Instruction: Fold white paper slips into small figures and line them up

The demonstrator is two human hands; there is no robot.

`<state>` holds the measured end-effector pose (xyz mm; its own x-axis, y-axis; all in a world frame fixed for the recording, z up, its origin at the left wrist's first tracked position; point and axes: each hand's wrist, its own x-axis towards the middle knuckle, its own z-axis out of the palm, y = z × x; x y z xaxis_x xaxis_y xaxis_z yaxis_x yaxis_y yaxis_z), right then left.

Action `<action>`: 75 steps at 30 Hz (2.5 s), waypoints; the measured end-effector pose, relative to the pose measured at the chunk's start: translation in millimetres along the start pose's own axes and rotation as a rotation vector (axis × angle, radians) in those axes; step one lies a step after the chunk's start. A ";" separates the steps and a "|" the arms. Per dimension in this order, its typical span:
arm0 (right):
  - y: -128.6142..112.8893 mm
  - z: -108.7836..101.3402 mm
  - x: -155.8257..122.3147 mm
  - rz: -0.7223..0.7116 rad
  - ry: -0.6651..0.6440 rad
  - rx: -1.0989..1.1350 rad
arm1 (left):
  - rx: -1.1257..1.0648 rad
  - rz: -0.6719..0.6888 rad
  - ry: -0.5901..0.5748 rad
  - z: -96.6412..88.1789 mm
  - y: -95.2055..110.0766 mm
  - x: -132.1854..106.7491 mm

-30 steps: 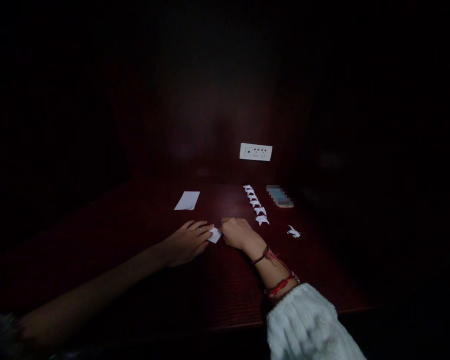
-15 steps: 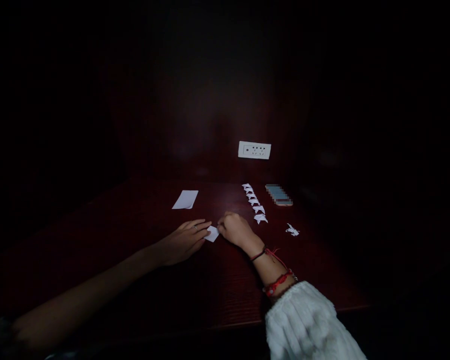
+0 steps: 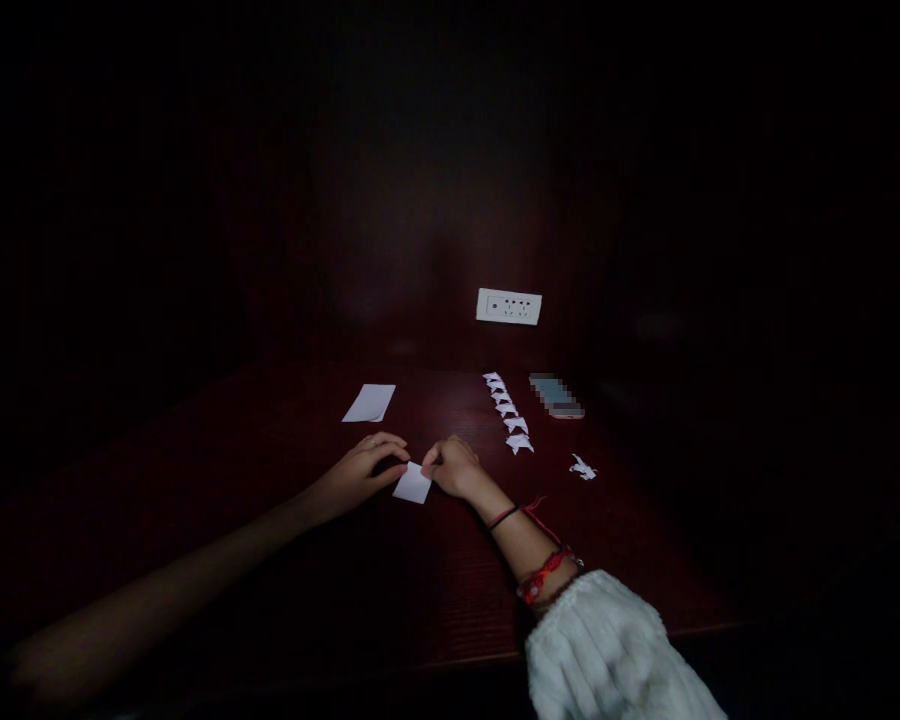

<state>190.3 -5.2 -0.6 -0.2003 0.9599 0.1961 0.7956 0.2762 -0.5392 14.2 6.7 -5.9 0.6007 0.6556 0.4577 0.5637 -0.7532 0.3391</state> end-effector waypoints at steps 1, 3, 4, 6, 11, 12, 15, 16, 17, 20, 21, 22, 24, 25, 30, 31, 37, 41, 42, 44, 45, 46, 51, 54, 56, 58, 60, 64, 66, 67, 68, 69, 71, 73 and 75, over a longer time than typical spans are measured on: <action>-1.7 -0.5 -0.4 -0.020 0.012 0.009 | -0.015 -0.013 0.004 -0.6 -0.5 0.4; -5.5 -2.2 -1.3 -0.074 0.045 0.025 | -0.044 -0.027 0.018 -2.7 -0.6 0.7; -7.7 -3.2 -2.0 -0.108 0.068 0.034 | -0.057 -0.026 0.031 -4.4 0.0 0.8; -12.8 -5.6 -3.7 -0.189 0.116 0.057 | -0.072 -0.017 0.071 -8.6 2.8 1.1; -25.4 -11.5 -9.7 -0.356 0.160 0.096 | -0.052 0.027 0.125 -17.9 14.6 1.8; -27.2 -12.4 -10.8 -0.371 0.165 0.096 | -0.045 0.033 0.132 -18.8 16.5 1.8; -30.7 -14.3 -13.6 -0.390 0.190 0.084 | -0.037 0.037 0.155 -20.2 20.0 1.4; -31.4 -14.6 -14.3 -0.393 0.194 0.078 | -0.037 0.037 0.161 -20.5 20.7 1.3; -31.9 -14.9 -14.9 -0.396 0.196 0.070 | -0.038 0.038 0.164 -20.9 21.2 1.2; -32.9 -14.9 -16.2 -0.394 0.196 0.048 | -0.037 0.050 0.159 -22.9 22.6 1.3; -33.1 -14.8 -16.4 -0.391 0.196 0.044 | -0.036 0.057 0.153 -23.8 23.2 1.4; -33.3 -14.7 -16.6 -0.388 0.196 0.044 | -0.035 0.065 0.147 -24.8 24.0 1.5; -33.7 -14.4 -16.8 -0.390 0.203 0.055 | -0.033 0.086 0.140 -26.6 25.6 1.6; -33.9 -14.4 -16.9 -0.395 0.205 0.066 | -0.030 0.096 0.139 -27.4 26.5 1.6; -34.8 -15.7 -16.6 -0.419 0.162 0.130 | 0.007 0.140 0.130 -31.6 30.9 0.8; -34.8 -16.4 -16.4 -0.420 0.151 0.145 | 0.015 0.145 0.131 -32.8 31.5 0.5; -32.7 -22.1 -13.7 -0.414 0.083 0.191 | 0.013 0.112 0.204 -36.9 29.4 -2.3; -26.7 -23.4 -9.8 -0.414 0.057 0.196 | -0.015 0.091 0.280 -35.3 22.1 -2.9; -24.2 -23.2 -8.7 -0.410 0.060 0.192 | -0.025 0.078 0.298 -35.4 19.8 -2.8; -18.6 -22.7 -6.5 -0.390 0.075 0.169 | -0.049 0.036 0.349 -36.3 14.2 -2.7; -16.0 -22.5 -5.7 -0.376 0.085 0.156 | -0.059 0.011 0.376 -36.8 11.0 -2.6; -13.9 -22.4 -5.2 -0.359 0.100 0.149 | -0.063 -0.017 0.398 -37.1 7.9 -2.6; -16.2 -21.0 -7.4 -0.348 0.185 0.178 | -0.071 -0.018 0.301 -30.8 0.0 -2.0; -21.9 -17.7 -9.5 -0.385 0.137 0.159 | -0.090 0.008 0.242 -25.9 4.7 -0.7; -22.6 -15.2 -9.3 -0.376 0.121 0.137 | -0.109 0.017 0.203 -23.5 7.3 0.0; -20.3 -13.3 -8.0 -0.326 0.121 0.126 | -0.117 0.010 0.173 -20.5 6.0 0.2; -16.5 -12.2 -6.2 -0.242 0.119 0.133 | -0.103 -0.020 0.155 -16.3 0.5 -0.3; -10.9 -11.7 -4.3 -0.107 0.097 0.166 | -0.052 -0.073 0.076 -7.8 -13.5 -1.9; -10.4 -11.6 -4.7 -0.100 0.096 0.176 | -0.044 -0.074 0.062 -6.3 -16.8 -1.9; -10.8 -11.7 -5.2 -0.116 0.103 0.175 | -0.043 -0.071 0.063 -6.4 -17.2 -1.8; -11.5 -12.0 -5.9 -0.149 0.114 0.168 | -0.043 -0.068 0.068 -6.8 -16.9 -1.5; -12.5 -12.5 -6.7 -0.199 0.129 0.154 | -0.045 -0.063 0.072 -7.5 -16.1 -1.3; -15.1 -14.1 -8.4 -0.324 0.158 0.110 | -0.055 -0.051 0.070 -8.9 -14.0 -0.9; -17.6 -16.2 -10.1 -0.429 0.167 0.060 | -0.067 -0.042 0.060 -10.0 -11.8 -0.9; -19.0 -18.1 -11.3 -0.477 0.147 0.004 | -0.075 -0.041 0.052 -10.7 -10.5 -0.9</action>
<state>187.8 -22.1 22.2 -0.4587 0.7094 0.5350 0.6328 0.6835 -0.3638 1.6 13.4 -1.0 0.5467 0.6836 0.4835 0.5418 -0.7291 0.4182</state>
